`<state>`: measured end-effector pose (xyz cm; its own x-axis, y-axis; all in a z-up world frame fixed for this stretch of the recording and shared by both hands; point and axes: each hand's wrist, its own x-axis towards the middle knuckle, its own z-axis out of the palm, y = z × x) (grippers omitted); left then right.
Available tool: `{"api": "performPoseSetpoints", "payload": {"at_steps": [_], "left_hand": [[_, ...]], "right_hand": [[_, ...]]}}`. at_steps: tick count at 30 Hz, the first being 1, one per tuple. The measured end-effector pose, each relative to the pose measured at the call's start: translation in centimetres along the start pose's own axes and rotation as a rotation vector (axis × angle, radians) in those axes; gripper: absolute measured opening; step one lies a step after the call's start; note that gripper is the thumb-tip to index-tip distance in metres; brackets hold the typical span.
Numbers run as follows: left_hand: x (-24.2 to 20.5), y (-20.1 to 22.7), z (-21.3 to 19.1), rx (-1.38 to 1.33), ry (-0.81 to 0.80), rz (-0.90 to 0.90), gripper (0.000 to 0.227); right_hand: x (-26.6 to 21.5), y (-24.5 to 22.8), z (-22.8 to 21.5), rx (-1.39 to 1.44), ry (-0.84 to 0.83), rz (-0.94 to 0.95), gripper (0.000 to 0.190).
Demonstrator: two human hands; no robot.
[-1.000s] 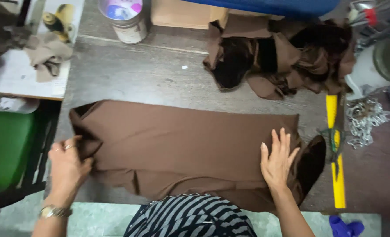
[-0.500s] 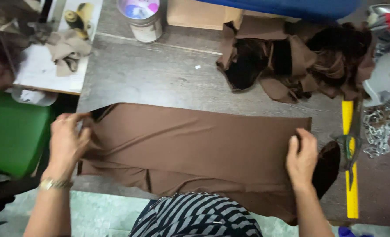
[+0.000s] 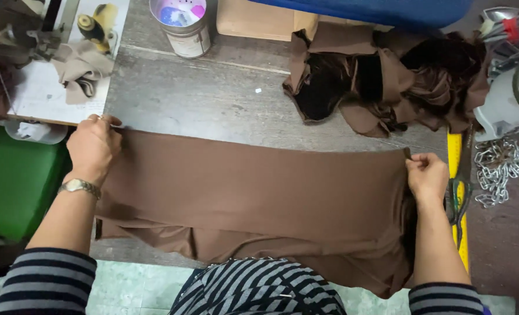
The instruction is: The person lays a brown fabric flat on a work table, smooths it, and uses a yellow ruler to measure and mark lines with chalk. The person repositions the fabric and ruler multiple times to measure different sections.
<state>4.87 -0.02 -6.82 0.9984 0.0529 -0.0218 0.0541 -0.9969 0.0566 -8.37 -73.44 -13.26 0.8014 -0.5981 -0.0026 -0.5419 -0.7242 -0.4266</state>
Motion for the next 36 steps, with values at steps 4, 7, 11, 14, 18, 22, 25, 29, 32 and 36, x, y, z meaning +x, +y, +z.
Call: {"api": "performPoseSetpoints", "payload": {"at_steps": [4, 7, 11, 14, 18, 22, 25, 29, 32, 36], "left_hand": [[0.1, -0.5, 1.2, -0.059, 0.145, 0.092, 0.029], [-1.0, 1.8, 0.6, 0.048, 0.41, 0.146, 0.034], [-5.1, 8.8, -1.9, -0.104, 0.435, 0.348, 0.043], [-8.7, 12.8, -1.1, -0.104, 0.266, 0.54, 0.055], [-11.1, 13.8, 0.2, -0.065, -0.075, 0.531, 0.064], [-9.6, 11.2, -0.6, -0.069, -0.101, 0.414, 0.065], [-8.3, 8.3, -0.3, -0.03, -0.018, 0.298, 0.065], [-6.8, 4.9, 1.0, -0.014, 0.059, 0.158, 0.067], [-6.4, 3.9, 1.9, -0.047, 0.067, 0.151, 0.067], [-6.4, 3.9, 2.2, -0.079, 0.157, 0.208, 0.07]], "right_hand": [[-0.1, -0.3, 0.4, -0.004, 0.034, -0.051, 0.008], [-1.9, -2.9, -0.4, -0.036, 0.048, -0.144, 0.021], [-7.7, -10.7, -1.9, 0.012, 0.196, -0.361, 0.04], [-12.0, -14.4, -0.8, 0.011, 0.125, -0.515, 0.045], [-14.8, -15.6, 0.7, -0.078, -0.11, -0.452, 0.052], [-14.1, -14.5, 0.8, -0.116, -0.125, -0.431, 0.053], [-13.2, -12.8, 1.2, -0.128, -0.106, -0.408, 0.054], [-12.3, -10.8, 1.8, -0.181, -0.071, -0.379, 0.056], [-12.0, -10.5, 1.8, -0.205, -0.034, -0.393, 0.056], [-11.9, -11.0, 1.7, -0.214, -0.055, -0.35, 0.061]]}}
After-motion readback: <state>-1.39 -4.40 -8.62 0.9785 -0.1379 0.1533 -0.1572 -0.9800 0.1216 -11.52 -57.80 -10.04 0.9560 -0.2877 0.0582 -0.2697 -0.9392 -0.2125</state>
